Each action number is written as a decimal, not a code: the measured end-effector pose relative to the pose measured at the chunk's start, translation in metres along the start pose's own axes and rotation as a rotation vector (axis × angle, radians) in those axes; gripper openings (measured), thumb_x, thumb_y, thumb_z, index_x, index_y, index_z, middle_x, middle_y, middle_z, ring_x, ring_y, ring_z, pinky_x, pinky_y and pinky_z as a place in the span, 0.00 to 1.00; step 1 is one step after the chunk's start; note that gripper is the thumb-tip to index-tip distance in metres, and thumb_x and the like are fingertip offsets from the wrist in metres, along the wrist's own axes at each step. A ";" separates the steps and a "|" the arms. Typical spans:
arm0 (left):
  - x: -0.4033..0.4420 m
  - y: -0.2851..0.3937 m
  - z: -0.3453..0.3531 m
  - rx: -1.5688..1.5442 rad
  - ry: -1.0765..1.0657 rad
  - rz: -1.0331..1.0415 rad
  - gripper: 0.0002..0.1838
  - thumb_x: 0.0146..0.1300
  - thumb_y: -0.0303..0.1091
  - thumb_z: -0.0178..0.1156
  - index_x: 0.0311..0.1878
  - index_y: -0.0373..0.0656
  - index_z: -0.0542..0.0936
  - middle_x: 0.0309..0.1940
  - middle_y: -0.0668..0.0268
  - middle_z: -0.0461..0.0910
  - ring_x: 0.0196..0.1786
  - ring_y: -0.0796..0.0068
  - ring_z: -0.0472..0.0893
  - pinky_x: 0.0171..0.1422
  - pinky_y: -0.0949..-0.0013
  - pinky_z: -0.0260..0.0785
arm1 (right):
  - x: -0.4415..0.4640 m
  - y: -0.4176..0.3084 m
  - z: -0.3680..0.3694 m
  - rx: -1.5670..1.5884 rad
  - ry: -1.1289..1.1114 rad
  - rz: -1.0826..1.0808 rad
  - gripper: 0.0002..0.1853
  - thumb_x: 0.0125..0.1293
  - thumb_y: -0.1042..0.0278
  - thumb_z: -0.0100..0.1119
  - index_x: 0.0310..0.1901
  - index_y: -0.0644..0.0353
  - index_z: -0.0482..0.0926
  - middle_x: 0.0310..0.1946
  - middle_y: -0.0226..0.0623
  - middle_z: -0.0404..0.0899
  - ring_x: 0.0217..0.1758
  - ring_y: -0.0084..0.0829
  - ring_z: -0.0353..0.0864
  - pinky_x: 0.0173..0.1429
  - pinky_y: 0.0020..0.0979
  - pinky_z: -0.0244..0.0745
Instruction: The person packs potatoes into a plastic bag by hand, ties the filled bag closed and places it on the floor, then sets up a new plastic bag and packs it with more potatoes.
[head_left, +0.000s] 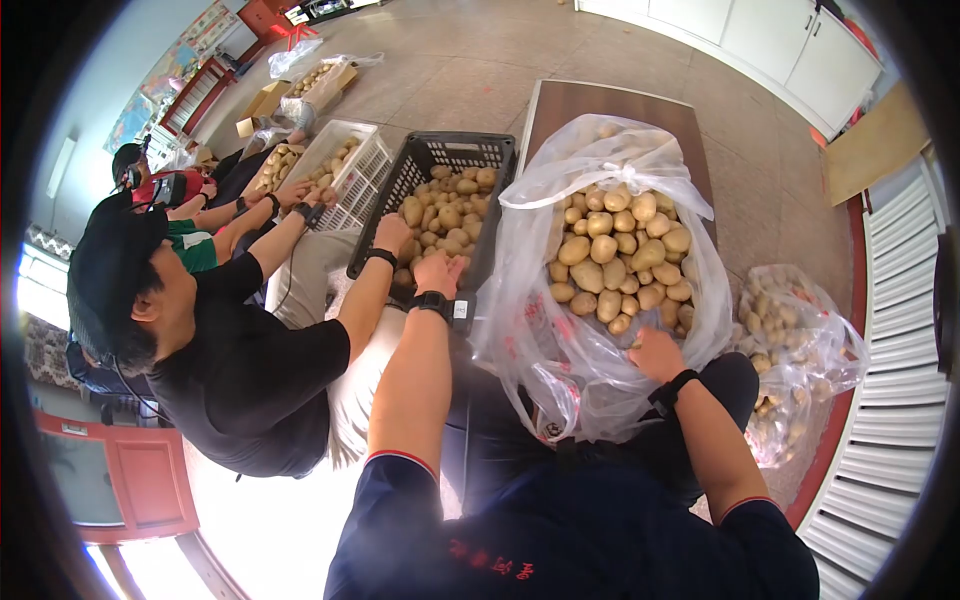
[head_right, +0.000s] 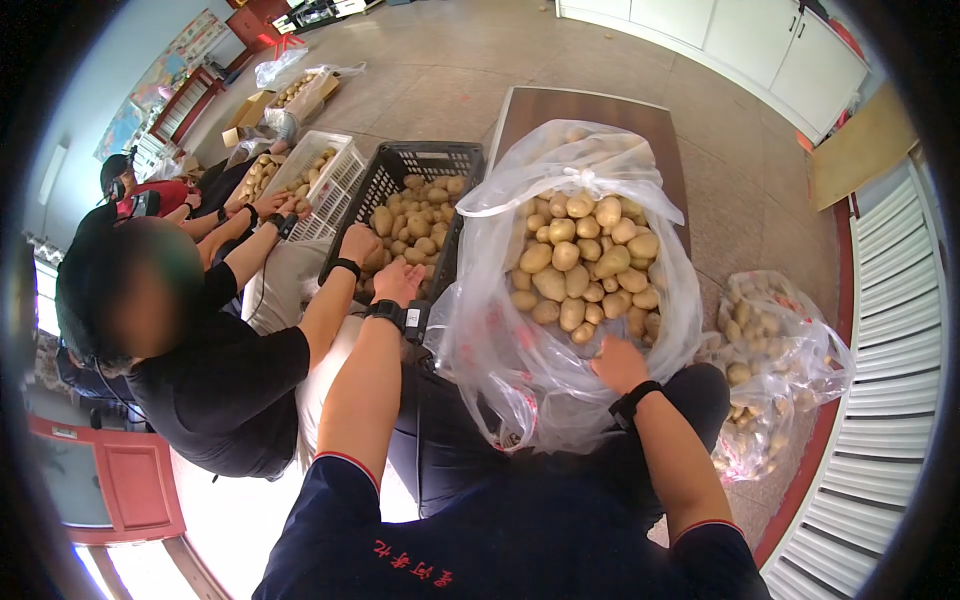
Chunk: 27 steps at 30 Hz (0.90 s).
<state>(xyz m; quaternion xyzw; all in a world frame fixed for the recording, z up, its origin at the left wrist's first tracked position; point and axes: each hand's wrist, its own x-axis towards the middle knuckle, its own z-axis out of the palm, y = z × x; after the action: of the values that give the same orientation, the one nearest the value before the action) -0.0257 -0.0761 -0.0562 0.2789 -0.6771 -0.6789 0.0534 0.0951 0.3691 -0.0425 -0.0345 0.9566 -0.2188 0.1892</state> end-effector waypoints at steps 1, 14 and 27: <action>0.000 0.001 0.006 -0.276 0.042 -0.139 0.16 0.66 0.32 0.59 0.52 0.31 0.74 0.45 0.54 0.77 0.46 0.54 0.82 0.48 0.57 0.81 | 0.000 -0.001 -0.001 -0.001 0.001 0.003 0.23 0.56 0.57 0.67 0.46 0.66 0.76 0.41 0.57 0.83 0.48 0.55 0.82 0.52 0.48 0.77; -0.109 0.059 0.093 -0.235 -0.427 -0.176 0.18 0.68 0.39 0.58 0.55 0.39 0.74 0.44 0.61 0.78 0.42 0.61 0.82 0.46 0.58 0.77 | 0.018 -0.023 -0.013 1.233 -0.169 0.225 0.15 0.72 0.56 0.56 0.49 0.59 0.75 0.32 0.34 0.81 0.25 0.25 0.80 0.24 0.25 0.73; -0.147 0.037 0.122 0.104 -0.987 -0.299 0.22 0.67 0.45 0.60 0.55 0.38 0.75 0.41 0.63 0.79 0.34 0.74 0.81 0.35 0.70 0.76 | 0.010 -0.086 -0.037 1.385 -0.242 -0.002 0.17 0.75 0.62 0.49 0.59 0.64 0.71 0.42 0.36 0.81 0.37 0.28 0.82 0.41 0.29 0.78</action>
<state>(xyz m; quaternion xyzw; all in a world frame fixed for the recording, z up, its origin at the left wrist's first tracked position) 0.0314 0.0961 0.0153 0.0215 -0.6073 -0.6952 -0.3840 0.0701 0.3052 0.0217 0.0689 0.5692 -0.7726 0.2726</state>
